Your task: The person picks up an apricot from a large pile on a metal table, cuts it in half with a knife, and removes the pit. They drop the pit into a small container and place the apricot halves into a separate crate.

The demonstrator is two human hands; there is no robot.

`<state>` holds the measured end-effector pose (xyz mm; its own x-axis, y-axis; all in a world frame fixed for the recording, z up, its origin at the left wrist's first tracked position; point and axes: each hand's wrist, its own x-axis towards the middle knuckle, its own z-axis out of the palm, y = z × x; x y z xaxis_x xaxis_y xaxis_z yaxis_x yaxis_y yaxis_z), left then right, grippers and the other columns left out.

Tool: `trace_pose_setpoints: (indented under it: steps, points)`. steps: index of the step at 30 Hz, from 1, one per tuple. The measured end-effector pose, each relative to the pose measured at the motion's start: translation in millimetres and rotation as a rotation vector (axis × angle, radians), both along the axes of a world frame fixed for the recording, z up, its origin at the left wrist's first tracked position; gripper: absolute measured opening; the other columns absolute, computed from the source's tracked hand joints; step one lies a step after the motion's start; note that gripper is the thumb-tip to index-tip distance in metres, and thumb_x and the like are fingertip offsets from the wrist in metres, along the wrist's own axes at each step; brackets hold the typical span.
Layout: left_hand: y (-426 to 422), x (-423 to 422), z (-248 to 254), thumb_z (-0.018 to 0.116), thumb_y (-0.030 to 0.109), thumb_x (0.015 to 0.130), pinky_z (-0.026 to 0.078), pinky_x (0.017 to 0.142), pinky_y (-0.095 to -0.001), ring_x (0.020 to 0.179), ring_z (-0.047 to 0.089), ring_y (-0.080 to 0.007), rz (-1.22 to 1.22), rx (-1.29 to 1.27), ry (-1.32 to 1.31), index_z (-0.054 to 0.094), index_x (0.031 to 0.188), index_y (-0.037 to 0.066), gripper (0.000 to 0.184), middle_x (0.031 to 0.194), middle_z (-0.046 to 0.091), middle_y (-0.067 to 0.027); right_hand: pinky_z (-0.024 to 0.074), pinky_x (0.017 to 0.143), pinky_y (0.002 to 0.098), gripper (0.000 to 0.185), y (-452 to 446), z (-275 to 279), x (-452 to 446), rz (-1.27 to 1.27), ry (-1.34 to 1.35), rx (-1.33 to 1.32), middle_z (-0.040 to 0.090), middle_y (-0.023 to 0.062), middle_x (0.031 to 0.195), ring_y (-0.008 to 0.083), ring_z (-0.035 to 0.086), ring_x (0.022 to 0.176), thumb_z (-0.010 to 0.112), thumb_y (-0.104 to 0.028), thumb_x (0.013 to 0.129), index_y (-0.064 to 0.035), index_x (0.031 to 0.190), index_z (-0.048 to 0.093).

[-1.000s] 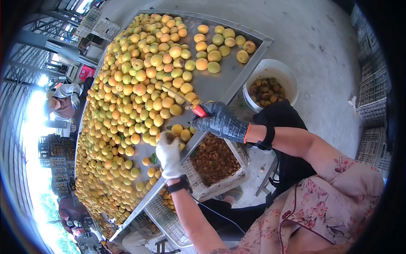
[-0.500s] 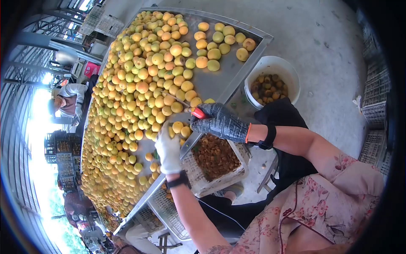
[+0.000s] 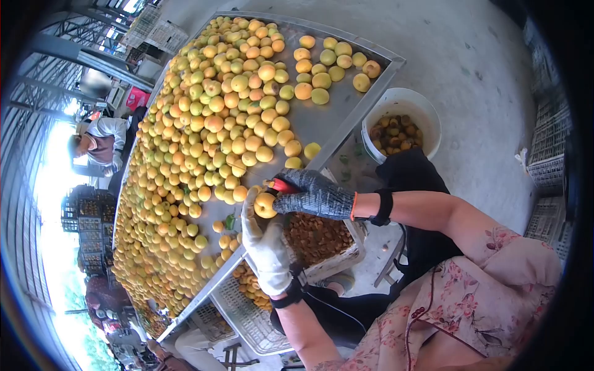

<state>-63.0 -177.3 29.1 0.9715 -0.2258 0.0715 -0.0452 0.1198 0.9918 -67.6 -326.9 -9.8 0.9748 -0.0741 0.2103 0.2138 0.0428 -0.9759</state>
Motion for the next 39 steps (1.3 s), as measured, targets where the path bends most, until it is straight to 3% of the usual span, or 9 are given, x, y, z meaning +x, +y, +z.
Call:
trace_pose_setpoints:
  steps: [3,4,8,16,26,32,35,37,39]
  points:
    - [10.3,-20.7,14.8,0.046,-0.001,0.081,0.051,0.086,-0.0347,0.101,0.057,-0.0202,0.034,0.027,-0.065,0.038,0.137,-0.004,0.056,0.122,0.054,-0.0142,0.0467,0.07,0.0364,0.035,13.7,-0.4,0.1,0.008,-0.045,-0.019,0.063,0.014,0.08,0.0196,0.061,0.075,0.071,-0.033,0.082,-0.0043,0.098,0.06]
    - [23.8,-18.3,10.1,0.047,0.009,0.086,0.051,0.083,-0.033,0.099,0.057,-0.019,-0.033,-0.214,0.075,0.039,0.136,-0.003,0.052,0.123,0.053,-0.013,0.0465,0.067,0.037,0.033,17.6,3.0,0.4,0.011,-0.085,-0.045,0.063,0.0152,0.079,0.0229,0.062,0.074,0.072,-0.032,0.081,-0.0045,0.097,0.06]
    - [54.2,-14.9,-10.7,0.054,0.015,0.09,0.047,0.08,-0.0294,0.099,0.055,-0.017,0.028,-0.236,0.064,0.041,0.135,-0.002,0.051,0.122,0.054,-0.0104,0.0473,0.064,0.0398,0.031,43.4,1.3,-4.6,0.023,-0.131,-0.167,0.065,0.0153,0.082,0.0331,0.064,0.075,0.068,-0.031,0.085,-0.0052,0.099,0.061]
    - [103.6,-12.3,-20.3,0.049,0.02,0.096,0.047,0.082,-0.0292,0.094,0.059,-0.018,0.157,-0.391,0.024,0.041,0.134,-0.003,0.045,0.113,0.058,-0.0116,0.0485,0.073,0.0402,0.027,75.3,8.5,-25.1,0.28,-0.082,-0.246,0.067,0.0154,0.092,0.032,0.064,0.085,0.058,-0.025,0.092,-0.0042,0.107,0.065]
    - [108.9,-23.1,-16.5,0.048,0.023,0.097,0.048,0.085,-0.028,0.097,0.061,-0.0182,0.222,-0.346,0.044,0.047,0.127,-0.004,0.041,0.114,0.059,-0.0124,0.0492,0.076,0.0405,0.027,94.0,-4.3,-25.0,0.201,-0.234,-0.336,0.067,0.0155,0.096,0.0328,0.064,0.088,0.058,-0.024,0.092,-0.0032,0.108,0.064]
    - [99.7,-20.8,-32.8,0.048,0.025,0.098,0.037,0.061,-0.0197,0.063,0.043,-0.0063,0.327,-0.363,0.11,0.054,0.119,0.002,0.032,0.088,0.058,0.0004,0.0486,0.077,0.0412,0.027,99.7,-14.4,-18.8,0.208,-0.12,-0.363,0.066,0.0173,0.097,0.0338,0.063,0.089,0.056,-0.023,0.093,-0.003,0.11,0.063]
    - [99.0,-19.4,-27.7,0.047,0.028,0.098,0.037,0.061,-0.0195,0.062,0.039,-0.0051,0.336,-0.168,0.005,0.054,0.116,0.003,0.032,0.085,0.056,0.0025,0.0482,0.076,0.0417,0.028,100.4,-14.0,-18.1,0.205,-0.194,-0.349,0.065,0.018,0.094,0.0345,0.063,0.088,0.056,-0.024,0.093,-0.0029,0.109,0.063]
    - [93.0,-18.5,-28.2,0.046,0.036,0.099,0.039,0.062,-0.0198,0.068,0.046,-0.0066,0.286,-0.219,0.04,0.054,0.116,0.004,0.037,0.087,0.059,0.0016,0.0478,0.074,0.0427,0.028,101.8,-20.0,-16.1,0.177,-0.268,-0.375,0.065,0.0176,0.092,0.035,0.062,0.085,0.055,-0.026,0.093,-0.0031,0.106,0.064]
    - [86.0,-12.6,-44.8,0.045,0.043,0.098,0.041,0.064,-0.0202,0.078,0.053,-0.0099,0.363,-0.604,0.178,0.054,0.117,0.006,0.042,0.093,0.061,-0.0002,0.0475,0.073,0.0431,0.028,103.6,-13.5,-18.9,0.145,-0.249,-0.424,0.065,0.0172,0.09,0.0352,0.062,0.084,0.055,-0.027,0.093,-0.0029,0.103,0.064]
